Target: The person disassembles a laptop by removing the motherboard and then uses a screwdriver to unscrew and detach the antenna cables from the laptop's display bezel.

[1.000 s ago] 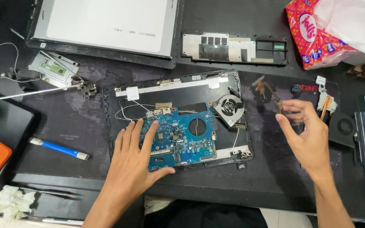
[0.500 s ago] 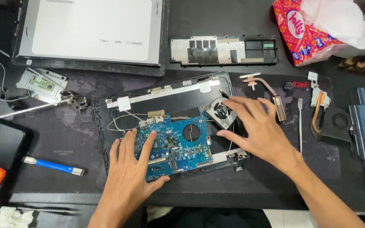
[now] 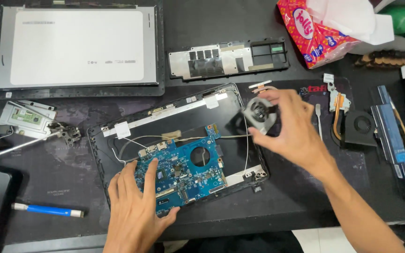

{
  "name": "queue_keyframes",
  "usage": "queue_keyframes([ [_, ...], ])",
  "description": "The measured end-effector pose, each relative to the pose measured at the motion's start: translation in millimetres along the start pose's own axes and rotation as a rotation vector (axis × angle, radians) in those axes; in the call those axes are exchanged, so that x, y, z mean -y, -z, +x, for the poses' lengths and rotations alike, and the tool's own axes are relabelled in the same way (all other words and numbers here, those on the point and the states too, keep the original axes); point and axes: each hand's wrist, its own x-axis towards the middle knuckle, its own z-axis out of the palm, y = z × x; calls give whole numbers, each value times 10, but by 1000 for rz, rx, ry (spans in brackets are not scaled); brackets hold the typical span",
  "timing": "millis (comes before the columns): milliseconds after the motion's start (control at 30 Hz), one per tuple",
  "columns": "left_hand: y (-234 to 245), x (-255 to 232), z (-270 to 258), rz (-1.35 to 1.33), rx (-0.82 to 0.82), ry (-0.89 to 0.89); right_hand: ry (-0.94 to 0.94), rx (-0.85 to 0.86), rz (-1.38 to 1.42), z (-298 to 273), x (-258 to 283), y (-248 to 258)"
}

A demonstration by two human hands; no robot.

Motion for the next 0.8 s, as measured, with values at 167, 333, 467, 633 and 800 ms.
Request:
queue_keyframes([
  [167, 14, -45, -33, 106, -107, -81, -37, -45, -57, 13, -564, 139],
  [333, -102, 107, -186, 130, -250, -180, 3, -215, 119, -120, -1066, 180],
  [467, 20, 4, -18, 2, -316, -163, -19, -577, 504, -283, -1359, 252],
  [633, 170, -282, 608, -94, -289, -146, -33, -417, 543, -203, -1190, 526],
  [800, 2, -574, 1554, -56, -205, -296, -10, -78, -124, -182, -1062, 474],
])
